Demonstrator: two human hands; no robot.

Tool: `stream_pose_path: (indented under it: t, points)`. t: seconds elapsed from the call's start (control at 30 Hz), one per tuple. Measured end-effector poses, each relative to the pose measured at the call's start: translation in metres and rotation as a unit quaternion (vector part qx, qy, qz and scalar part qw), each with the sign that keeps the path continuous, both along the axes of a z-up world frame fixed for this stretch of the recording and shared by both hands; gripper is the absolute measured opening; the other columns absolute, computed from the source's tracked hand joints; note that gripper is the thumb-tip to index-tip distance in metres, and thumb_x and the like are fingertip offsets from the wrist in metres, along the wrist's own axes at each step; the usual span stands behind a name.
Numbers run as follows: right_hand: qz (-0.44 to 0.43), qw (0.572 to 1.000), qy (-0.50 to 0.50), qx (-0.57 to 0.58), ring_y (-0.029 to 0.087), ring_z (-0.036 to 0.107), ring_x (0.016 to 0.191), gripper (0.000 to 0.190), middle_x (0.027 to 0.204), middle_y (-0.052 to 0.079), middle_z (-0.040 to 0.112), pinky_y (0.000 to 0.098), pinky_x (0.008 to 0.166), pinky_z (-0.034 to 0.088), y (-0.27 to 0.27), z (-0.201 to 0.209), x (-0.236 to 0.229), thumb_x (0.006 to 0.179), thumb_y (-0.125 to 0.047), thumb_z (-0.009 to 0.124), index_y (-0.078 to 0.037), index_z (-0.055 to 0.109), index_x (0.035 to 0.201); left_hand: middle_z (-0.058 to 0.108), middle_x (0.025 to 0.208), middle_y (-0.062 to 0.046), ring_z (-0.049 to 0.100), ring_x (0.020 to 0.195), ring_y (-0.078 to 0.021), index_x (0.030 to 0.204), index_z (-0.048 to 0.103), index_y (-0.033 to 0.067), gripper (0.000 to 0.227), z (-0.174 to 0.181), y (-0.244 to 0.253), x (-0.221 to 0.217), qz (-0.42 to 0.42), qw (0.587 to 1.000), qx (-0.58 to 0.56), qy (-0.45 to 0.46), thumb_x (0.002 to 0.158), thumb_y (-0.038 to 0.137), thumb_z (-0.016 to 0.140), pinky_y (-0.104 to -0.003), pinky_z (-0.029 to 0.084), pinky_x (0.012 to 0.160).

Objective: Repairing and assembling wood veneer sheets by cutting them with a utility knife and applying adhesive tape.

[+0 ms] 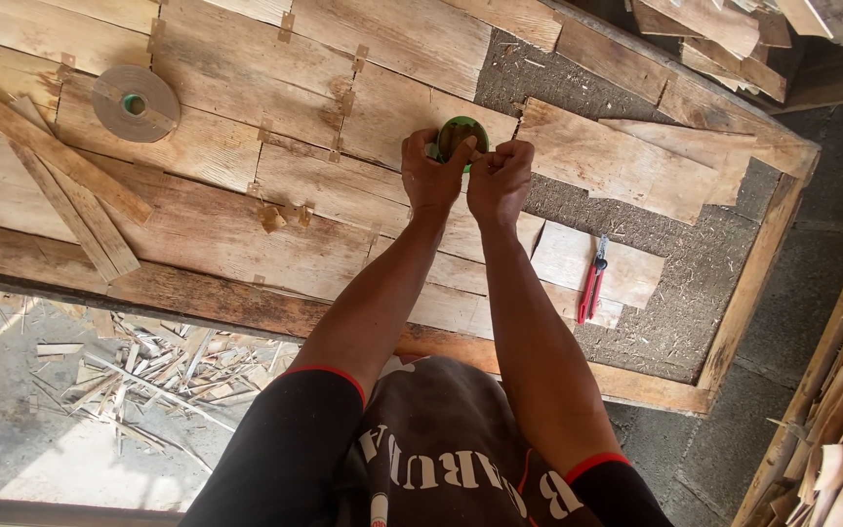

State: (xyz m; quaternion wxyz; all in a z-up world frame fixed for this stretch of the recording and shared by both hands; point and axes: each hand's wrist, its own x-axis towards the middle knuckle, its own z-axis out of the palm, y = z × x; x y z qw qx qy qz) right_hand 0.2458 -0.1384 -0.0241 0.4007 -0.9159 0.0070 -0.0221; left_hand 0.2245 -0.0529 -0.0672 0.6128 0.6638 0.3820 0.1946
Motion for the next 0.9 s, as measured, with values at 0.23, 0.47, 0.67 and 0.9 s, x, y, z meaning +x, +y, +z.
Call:
stream_pose_path:
  t: [0.23,0.47,0.67,0.9]
  points:
    - [-0.022,0.997,-0.053,0.051,0.01,0.058,0.068,0.027,0.083,0.005,0.06,0.0269,0.058,0.051,-0.015,0.009,-0.007,0.094,0.002,0.068,-0.003,0.045,0.106,0.062,0.115,-0.012,0.068,0.102,-0.0256,0.112,0.066,0.0047,0.06,0.006,0.003,-0.007,-0.013,0.999,-0.012,-0.042,0.074,0.043,0.091,-0.04,0.06,0.086]
    - [0.133,0.98,-0.028,0.142,0.011,0.061,0.086,0.029,0.097,0.009,0.063,0.0249,0.073,0.052,-0.019,0.027,0.0,0.102,0.006,0.061,-0.001,0.042,0.122,0.07,0.11,-0.008,0.072,0.086,-0.0177,0.124,0.063,0.0097,0.037,0.048,0.027,-0.024,-0.095,0.984,0.113,-0.102,0.095,0.028,0.077,-0.03,0.059,0.065]
    - [0.179,0.973,0.016,0.145,0.013,0.065,0.092,0.029,0.099,0.01,0.065,0.0259,0.078,0.055,-0.017,0.032,0.01,0.1,0.008,0.058,-0.001,0.044,0.124,0.077,0.095,-0.004,0.074,0.076,-0.0141,0.126,0.063,0.0085,0.041,0.038,0.033,-0.015,-0.187,0.978,-0.027,-0.082,0.088,0.011,0.078,-0.029,0.06,0.067]
    - [0.169,0.985,0.01,0.022,0.016,0.072,0.087,0.029,0.093,0.011,0.072,0.0301,0.073,0.057,-0.01,0.039,0.013,0.099,0.006,0.062,-0.004,0.046,0.121,0.075,0.085,-0.004,0.075,0.077,-0.0178,0.117,0.063,0.0078,0.036,0.045,0.032,-0.013,-0.178,0.984,-0.001,-0.026,0.085,0.005,0.078,-0.035,0.061,0.069]
